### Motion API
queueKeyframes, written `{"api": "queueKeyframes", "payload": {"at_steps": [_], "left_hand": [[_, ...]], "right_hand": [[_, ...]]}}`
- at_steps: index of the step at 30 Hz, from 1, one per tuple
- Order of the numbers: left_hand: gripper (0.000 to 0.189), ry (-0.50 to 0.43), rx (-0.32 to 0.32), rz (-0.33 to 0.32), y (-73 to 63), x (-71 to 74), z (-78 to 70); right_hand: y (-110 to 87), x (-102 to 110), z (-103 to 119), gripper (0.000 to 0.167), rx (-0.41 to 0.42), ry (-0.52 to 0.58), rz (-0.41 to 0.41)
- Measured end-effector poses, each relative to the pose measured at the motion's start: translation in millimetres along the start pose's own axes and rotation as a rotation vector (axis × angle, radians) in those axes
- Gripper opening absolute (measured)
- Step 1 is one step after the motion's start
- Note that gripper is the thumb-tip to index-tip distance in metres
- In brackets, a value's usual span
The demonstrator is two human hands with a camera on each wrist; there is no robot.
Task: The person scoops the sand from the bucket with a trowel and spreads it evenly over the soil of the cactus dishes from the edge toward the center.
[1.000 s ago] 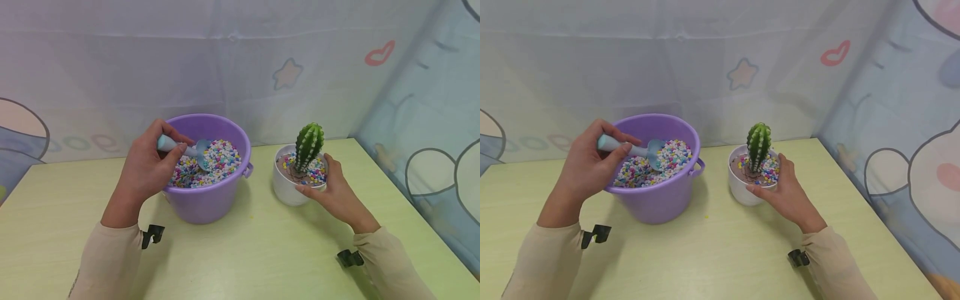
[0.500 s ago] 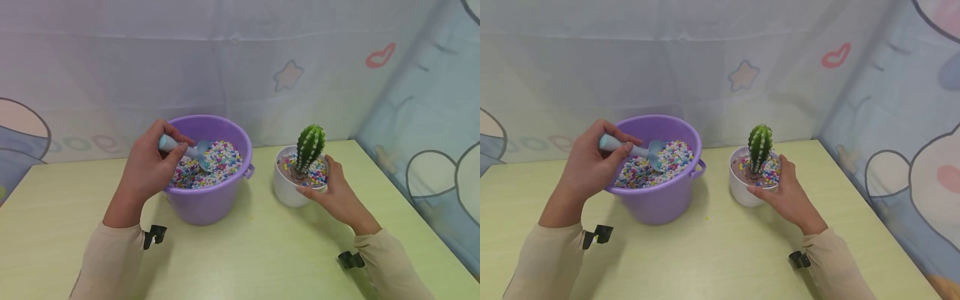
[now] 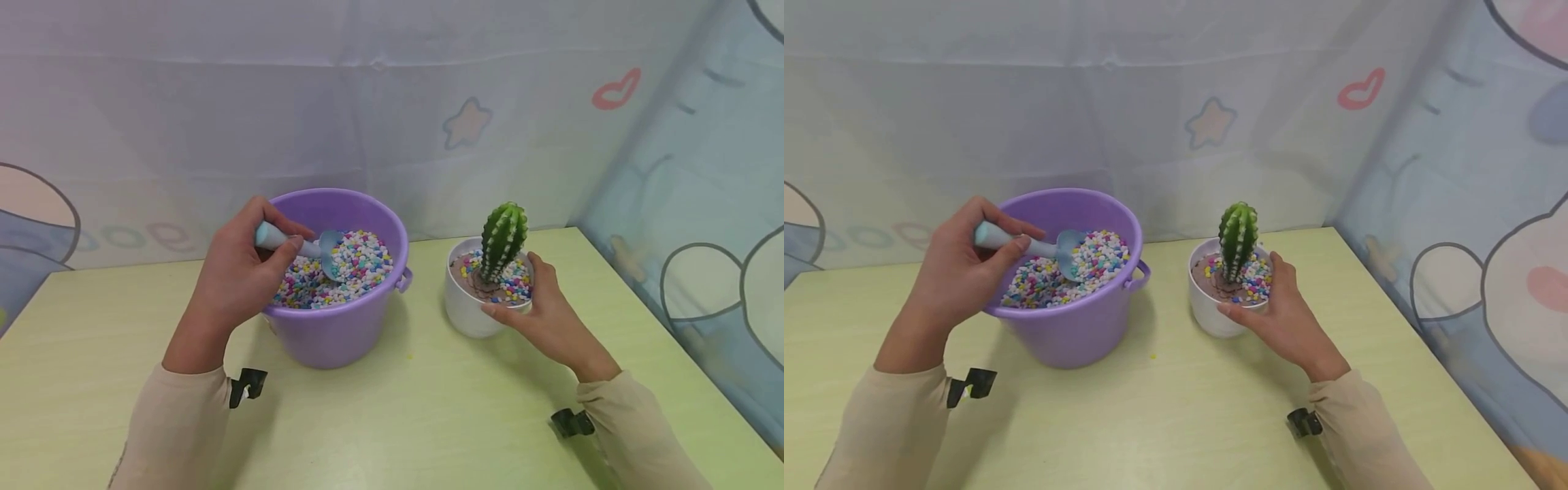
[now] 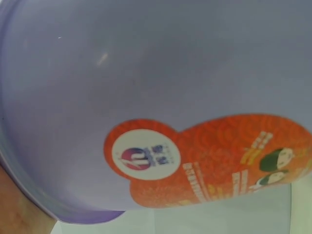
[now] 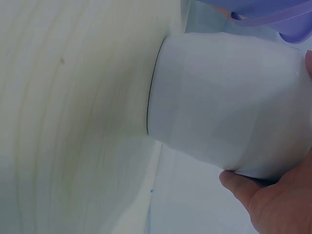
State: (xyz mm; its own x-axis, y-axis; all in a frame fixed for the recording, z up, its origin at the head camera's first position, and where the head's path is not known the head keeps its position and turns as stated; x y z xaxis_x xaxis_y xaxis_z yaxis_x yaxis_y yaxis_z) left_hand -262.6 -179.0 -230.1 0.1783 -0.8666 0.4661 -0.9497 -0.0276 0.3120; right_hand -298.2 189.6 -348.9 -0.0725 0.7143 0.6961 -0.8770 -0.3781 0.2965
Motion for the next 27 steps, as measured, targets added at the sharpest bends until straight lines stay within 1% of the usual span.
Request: {"api": "queueKeyframes", "payload": {"at_steps": [10,18,27], "left_hand": [[0.013,0.026,-0.004,0.018,-0.7,-0.9,0.9],[0.013,0.019,-0.019,0.031,-1.4,-1.2,-0.4],[0.013,0.016,-0.018,0.033,-1.3,-1.4,-0.2]], "right_hand": [[0.3,0.0,-1.0,0.112,0.004,0.0,0.003],[0.2,0.1,-0.4,0.112,0.002,-0.003,0.006],[-0.2,-0.5,-0.8,0.112,-0.002,0.004,0.006]]}}
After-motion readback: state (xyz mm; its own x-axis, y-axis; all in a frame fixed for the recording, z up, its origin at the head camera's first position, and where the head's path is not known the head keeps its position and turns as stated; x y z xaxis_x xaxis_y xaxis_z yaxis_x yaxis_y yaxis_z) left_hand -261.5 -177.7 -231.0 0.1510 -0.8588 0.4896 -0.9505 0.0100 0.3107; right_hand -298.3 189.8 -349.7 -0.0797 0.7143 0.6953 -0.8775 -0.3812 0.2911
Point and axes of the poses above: each hand's wrist, its own y-axis towards the middle knuckle, its own x-axis out of the back of the hand, z = x × y, the point moved 8 cm from there along y, towards the middle knuckle, and after that the axes turned 15 degrees about x, right-handed, at the moved point
